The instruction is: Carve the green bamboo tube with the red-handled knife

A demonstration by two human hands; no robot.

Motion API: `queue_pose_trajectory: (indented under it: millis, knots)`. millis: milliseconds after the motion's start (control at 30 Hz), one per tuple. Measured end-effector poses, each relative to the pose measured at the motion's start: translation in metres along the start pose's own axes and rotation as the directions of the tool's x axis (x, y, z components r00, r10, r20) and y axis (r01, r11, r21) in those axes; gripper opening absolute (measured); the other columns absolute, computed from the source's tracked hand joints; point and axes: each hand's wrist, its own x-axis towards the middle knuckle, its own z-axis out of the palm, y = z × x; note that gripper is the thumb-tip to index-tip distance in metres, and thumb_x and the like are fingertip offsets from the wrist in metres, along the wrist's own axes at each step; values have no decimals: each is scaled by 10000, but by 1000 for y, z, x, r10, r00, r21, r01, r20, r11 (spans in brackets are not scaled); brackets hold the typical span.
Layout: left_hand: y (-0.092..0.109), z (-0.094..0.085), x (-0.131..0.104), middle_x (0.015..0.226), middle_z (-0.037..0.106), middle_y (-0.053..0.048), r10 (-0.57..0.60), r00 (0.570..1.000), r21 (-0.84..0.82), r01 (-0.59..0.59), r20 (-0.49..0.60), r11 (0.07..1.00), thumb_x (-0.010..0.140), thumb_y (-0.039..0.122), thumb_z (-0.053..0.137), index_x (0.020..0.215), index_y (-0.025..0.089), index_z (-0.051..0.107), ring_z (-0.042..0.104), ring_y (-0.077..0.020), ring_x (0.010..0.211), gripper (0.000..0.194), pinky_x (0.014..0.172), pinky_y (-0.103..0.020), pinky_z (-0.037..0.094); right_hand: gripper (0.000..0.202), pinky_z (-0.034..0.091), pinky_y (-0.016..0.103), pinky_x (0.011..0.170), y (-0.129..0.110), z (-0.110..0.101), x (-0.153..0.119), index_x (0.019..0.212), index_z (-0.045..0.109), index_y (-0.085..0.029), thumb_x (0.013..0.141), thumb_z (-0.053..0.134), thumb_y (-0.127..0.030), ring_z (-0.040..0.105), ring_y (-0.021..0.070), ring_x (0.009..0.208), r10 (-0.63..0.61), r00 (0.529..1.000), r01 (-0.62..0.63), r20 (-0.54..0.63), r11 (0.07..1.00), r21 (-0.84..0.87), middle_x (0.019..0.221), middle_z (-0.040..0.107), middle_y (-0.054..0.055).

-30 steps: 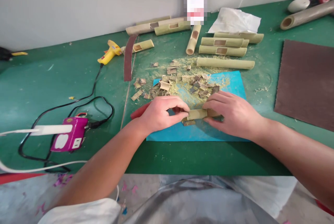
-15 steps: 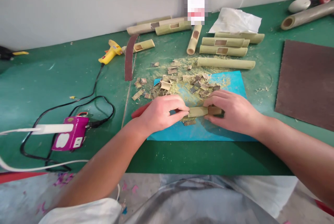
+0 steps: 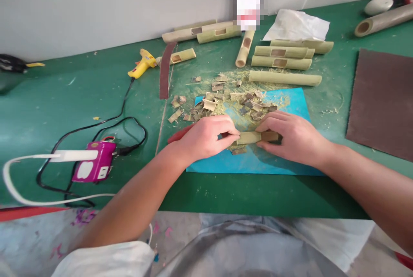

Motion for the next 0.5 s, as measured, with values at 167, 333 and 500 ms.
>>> queue_pose_trajectory:
  millis: [167,333,500]
  knots:
    - [2,-2,1,797,692,-29,-34,999,-30,34,-3,999,909,149,655,783,164,672,648,-137,747,128,704,-250,487,132,508,357,736,0,0,0,921,641,-197,841,666,-299,649,238,877,-3,1000,3,3,1000,-1,947,715,85]
    - [2,0,0,808,690,-30,-46,999,-13,46,-12,999,921,156,638,791,167,671,647,-138,755,134,720,-252,492,126,502,350,728,1,1,-1,907,636,-202,837,670,-301,644,232,859,1,1000,-1,-1,1000,-13,939,712,80]
    - [3,2,-1,816,689,-30,-48,999,-18,48,8,999,919,157,643,796,168,668,646,-138,761,126,714,-250,487,126,499,347,722,0,1,-1,906,637,-200,825,676,-287,640,230,851,-16,1000,16,-2,1000,-6,919,704,70]
